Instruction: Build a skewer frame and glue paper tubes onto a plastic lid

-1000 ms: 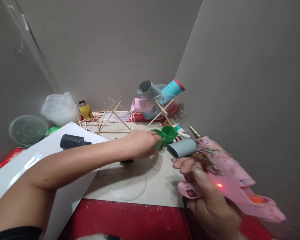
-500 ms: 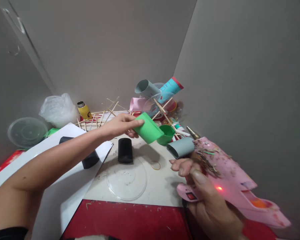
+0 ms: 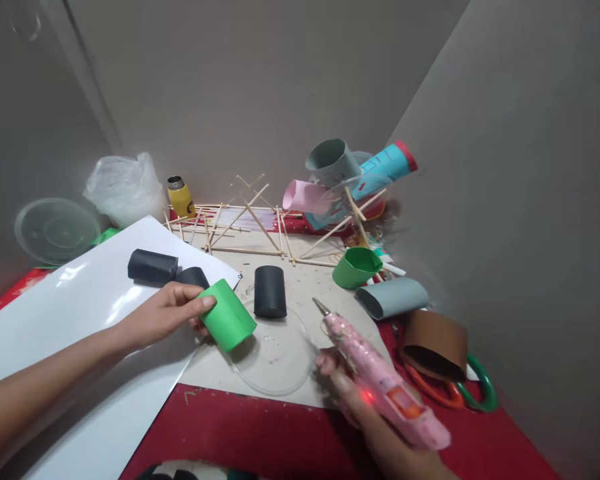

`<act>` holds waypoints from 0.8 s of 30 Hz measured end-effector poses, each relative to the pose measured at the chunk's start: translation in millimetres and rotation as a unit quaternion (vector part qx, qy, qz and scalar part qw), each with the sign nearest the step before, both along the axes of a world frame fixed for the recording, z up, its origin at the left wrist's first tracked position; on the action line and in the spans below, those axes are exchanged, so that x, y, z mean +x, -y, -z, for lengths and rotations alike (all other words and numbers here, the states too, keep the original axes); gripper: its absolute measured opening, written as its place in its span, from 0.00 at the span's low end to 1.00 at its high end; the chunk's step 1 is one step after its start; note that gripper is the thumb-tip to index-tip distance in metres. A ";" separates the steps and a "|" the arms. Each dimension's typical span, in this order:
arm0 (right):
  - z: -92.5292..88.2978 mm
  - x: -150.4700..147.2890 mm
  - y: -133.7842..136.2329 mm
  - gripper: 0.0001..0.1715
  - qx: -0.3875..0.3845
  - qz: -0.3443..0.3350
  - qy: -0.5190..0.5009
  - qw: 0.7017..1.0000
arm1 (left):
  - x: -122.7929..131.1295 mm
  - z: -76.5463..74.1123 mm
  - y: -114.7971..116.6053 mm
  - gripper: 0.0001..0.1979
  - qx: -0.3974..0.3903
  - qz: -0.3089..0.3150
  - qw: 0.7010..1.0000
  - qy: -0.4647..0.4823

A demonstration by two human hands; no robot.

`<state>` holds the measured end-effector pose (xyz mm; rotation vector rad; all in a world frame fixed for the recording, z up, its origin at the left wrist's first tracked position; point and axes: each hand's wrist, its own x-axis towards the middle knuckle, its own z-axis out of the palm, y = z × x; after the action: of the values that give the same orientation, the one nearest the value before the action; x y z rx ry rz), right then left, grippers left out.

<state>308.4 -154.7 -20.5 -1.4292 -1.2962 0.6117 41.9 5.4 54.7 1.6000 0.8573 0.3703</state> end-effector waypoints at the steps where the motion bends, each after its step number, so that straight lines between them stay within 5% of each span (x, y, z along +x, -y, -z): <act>1: 1.1 -0.8 1.5 0.21 -0.001 -0.025 0.056 0.998 | 1.5 -0.2 1.2 0.18 0.003 0.003 1.000 0.004; 5: 7.5 -2.4 8.5 0.31 0.053 -0.130 0.235 0.962 | 6.2 -1.7 6.7 0.15 0.025 0.010 0.999 0.026; 12: 29.5 5.4 19.2 0.24 0.032 -0.099 0.246 0.964 | -0.1 1.6 0.3 0.15 0.090 -0.045 0.995 0.012; 16: 36.1 11.0 10.9 0.21 0.026 -0.143 0.245 0.958 | -1.6 0.5 -5.7 0.15 0.086 -0.075 0.993 0.013; 22: 19.8 4.4 -2.4 0.09 -0.012 -0.263 0.275 0.925 | -5.0 6.0 -11.2 0.18 0.045 -0.118 0.992 0.027; 24: 9.6 7.0 1.0 0.15 -0.004 -0.271 0.271 0.924 | -6.6 8.3 -11.6 0.20 0.033 -0.122 0.992 0.030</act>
<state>315.4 -155.7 -30.1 -1.2856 -2.1728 0.5944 35.3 17.0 46.4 1.5392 1.0055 0.6218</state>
